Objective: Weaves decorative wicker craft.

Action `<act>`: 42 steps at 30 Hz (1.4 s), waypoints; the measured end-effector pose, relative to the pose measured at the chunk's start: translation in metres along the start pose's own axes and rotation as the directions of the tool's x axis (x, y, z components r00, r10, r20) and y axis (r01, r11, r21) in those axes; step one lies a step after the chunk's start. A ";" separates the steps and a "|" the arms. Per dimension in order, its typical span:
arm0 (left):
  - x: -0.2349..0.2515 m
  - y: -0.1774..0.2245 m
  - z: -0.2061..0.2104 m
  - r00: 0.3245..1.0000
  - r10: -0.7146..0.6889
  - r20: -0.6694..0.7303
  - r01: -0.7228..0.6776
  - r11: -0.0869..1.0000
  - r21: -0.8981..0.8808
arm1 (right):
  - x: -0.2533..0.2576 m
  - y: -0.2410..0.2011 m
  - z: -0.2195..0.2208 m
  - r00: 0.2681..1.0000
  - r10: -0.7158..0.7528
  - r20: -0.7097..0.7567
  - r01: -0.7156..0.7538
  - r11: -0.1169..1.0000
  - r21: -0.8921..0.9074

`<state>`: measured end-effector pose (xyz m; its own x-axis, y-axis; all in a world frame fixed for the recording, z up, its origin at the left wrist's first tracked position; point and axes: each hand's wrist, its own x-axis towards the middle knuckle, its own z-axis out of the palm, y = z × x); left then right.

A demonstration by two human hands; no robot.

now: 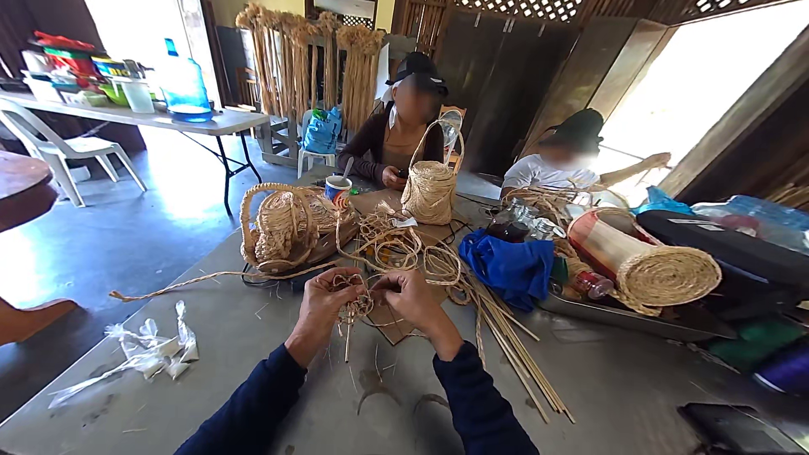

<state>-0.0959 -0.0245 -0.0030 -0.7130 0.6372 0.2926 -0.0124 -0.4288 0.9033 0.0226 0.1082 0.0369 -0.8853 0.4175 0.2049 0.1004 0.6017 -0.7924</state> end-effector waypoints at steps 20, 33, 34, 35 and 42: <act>0.005 -0.002 -0.006 0.998 -0.035 0.046 0.037 0.999 -0.039 | 0.002 -0.006 0.018 0.995 0.030 -0.091 -0.025 0.998 0.052; 0.006 -0.001 -0.008 0.986 -0.132 0.102 0.133 0.991 0.000 | 0.000 -0.007 0.030 0.963 -0.110 -0.244 0.106 0.994 -0.029; 0.006 0.000 -0.007 0.986 -0.135 0.103 0.136 0.991 -0.002 | 0.000 -0.007 0.030 0.962 -0.114 -0.247 0.109 0.994 -0.032; 0.005 -0.001 -0.007 0.985 -0.135 0.105 0.136 0.991 -0.003 | 0.000 -0.008 0.030 0.961 -0.116 -0.252 0.112 0.993 -0.032; 0.005 -0.001 -0.005 0.988 -0.119 0.095 0.120 0.993 -0.012 | -0.001 -0.002 0.035 0.940 -0.160 -0.303 0.166 0.986 -0.005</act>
<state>-0.1033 -0.0241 -0.0040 -0.6363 0.7417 0.2120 -0.1065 -0.3566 0.9282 0.0074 0.0830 0.0182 -0.7103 0.5023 0.4931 -0.0459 0.6659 -0.7446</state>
